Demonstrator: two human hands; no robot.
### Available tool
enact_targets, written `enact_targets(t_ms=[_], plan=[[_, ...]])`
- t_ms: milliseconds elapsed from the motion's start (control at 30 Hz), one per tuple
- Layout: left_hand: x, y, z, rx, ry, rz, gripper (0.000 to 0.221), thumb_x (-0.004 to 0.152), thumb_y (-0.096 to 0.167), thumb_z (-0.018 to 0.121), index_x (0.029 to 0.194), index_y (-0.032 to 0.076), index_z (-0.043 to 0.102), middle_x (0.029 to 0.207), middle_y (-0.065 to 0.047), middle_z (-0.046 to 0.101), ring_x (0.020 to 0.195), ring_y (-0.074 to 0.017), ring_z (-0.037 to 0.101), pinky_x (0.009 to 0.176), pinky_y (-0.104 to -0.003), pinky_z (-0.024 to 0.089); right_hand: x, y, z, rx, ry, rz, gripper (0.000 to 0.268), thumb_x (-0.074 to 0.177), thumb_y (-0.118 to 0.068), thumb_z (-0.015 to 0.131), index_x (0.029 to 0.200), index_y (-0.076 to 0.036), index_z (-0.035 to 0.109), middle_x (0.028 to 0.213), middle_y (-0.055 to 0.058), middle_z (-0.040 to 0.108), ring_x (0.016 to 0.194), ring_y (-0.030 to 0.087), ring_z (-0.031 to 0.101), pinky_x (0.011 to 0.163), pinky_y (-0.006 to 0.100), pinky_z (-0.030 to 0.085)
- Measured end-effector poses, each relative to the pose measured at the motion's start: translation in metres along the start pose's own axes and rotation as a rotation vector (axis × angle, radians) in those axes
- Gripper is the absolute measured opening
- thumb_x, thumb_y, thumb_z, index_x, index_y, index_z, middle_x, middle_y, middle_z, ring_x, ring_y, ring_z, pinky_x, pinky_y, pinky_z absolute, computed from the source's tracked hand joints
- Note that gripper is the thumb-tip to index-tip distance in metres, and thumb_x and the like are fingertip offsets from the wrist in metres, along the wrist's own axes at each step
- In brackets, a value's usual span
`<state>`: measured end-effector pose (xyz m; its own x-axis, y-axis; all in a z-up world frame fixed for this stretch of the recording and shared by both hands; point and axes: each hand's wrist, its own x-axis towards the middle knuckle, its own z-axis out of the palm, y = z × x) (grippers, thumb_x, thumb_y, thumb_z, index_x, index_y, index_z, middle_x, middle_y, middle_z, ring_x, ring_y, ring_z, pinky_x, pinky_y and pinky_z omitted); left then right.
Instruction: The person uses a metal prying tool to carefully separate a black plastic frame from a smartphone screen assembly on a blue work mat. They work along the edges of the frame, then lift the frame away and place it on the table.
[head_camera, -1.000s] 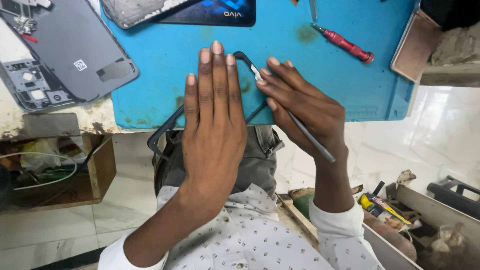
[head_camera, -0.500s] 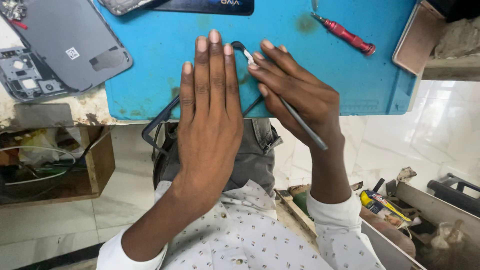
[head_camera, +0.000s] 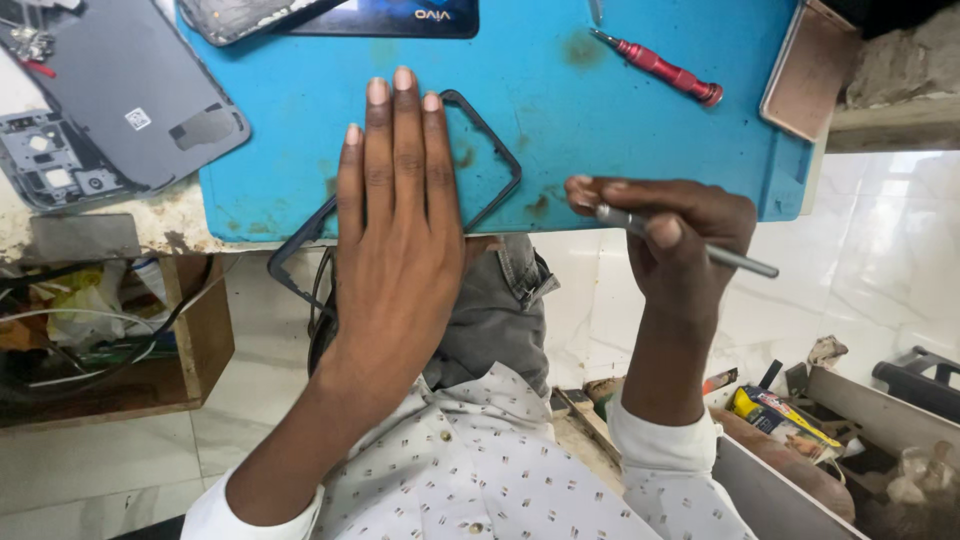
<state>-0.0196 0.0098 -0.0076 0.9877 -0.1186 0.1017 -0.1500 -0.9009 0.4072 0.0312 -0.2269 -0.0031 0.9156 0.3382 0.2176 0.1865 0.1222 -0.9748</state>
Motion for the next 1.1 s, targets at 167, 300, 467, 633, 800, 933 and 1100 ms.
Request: enact_targets(t_ms=[167,300,467,633,800,933,1100], plan=[[-0.014,-0.001,-0.003,0.167,0.047,0.108,0.069,0.105,0.021,0.071,0.159,-0.007,0.039,0.156,-0.022,0.043,0.141,-0.0329,0.044,0.117,-0.049,0.038,-0.038,-0.004,0.001,-0.204,0.243,-0.096,0.055,0.107,-0.04,0.07,0.117,0.014,0.066,0.099,0.033,0.071,0.091,0.038,0.077,0.086,0.048,0.066],[-0.066,0.016,-0.035,0.063,0.234,0.544,0.052,0.104,0.021,0.067,0.145,-0.006,0.05,0.128,-0.016,0.058,0.128,-0.0286,0.053,0.105,-0.046,0.046,-0.057,0.001,-0.005,-0.142,0.442,-0.118,0.057,0.108,-0.043,0.065,0.117,0.012,0.062,0.094,0.035,0.069,0.082,0.039,0.075,0.067,0.047,0.065],[-0.066,0.006,-0.027,0.108,0.216,0.775,0.052,0.111,0.035,0.063,0.155,0.01,0.051,0.138,-0.005,0.054,0.139,-0.0208,0.047,0.12,-0.045,0.03,-0.077,-0.005,-0.008,0.06,0.516,-0.181,0.056,0.106,-0.05,0.06,0.113,0.006,0.063,0.091,0.03,0.072,0.076,0.039,0.077,0.058,0.046,0.067],[-0.005,-0.007,-0.011,0.478,0.097,0.564,0.066,0.101,0.045,0.063,0.161,0.022,0.048,0.164,-0.001,0.043,0.141,-0.0192,0.043,0.122,-0.053,0.016,-0.069,-0.003,0.005,-0.178,0.432,-0.082,0.055,0.111,-0.043,0.064,0.11,0.012,0.065,0.104,0.031,0.071,0.088,0.037,0.076,0.073,0.047,0.067],[0.029,-0.021,-0.031,0.194,-0.234,0.4,0.089,0.097,0.059,0.057,0.163,0.001,0.045,0.172,-0.009,0.036,0.157,-0.0292,0.031,0.12,-0.064,0.011,-0.052,-0.006,0.025,-0.39,0.396,0.045,0.037,0.112,-0.024,0.067,0.126,0.01,0.065,0.11,0.025,0.075,0.1,0.03,0.078,0.092,0.039,0.066],[0.024,-0.017,-0.031,-0.024,-0.207,0.309,0.097,0.091,0.067,0.049,0.163,0.003,0.045,0.17,-0.012,0.037,0.158,-0.0297,0.026,0.122,-0.069,0.009,-0.035,-0.014,0.034,-0.63,0.247,0.082,0.026,0.105,-0.008,0.073,0.127,0.003,0.068,0.117,0.016,0.076,0.109,0.025,0.077,0.099,0.032,0.063],[0.006,-0.007,-0.019,0.174,-0.114,0.328,0.082,0.102,0.062,0.049,0.158,0.002,0.054,0.165,-0.015,0.045,0.154,-0.0281,0.035,0.122,-0.059,0.018,-0.018,-0.018,0.05,-0.813,0.138,0.018,0.032,0.097,-0.001,0.08,0.128,-0.005,0.072,0.118,0.011,0.076,0.108,0.019,0.076,0.092,0.027,0.063]])
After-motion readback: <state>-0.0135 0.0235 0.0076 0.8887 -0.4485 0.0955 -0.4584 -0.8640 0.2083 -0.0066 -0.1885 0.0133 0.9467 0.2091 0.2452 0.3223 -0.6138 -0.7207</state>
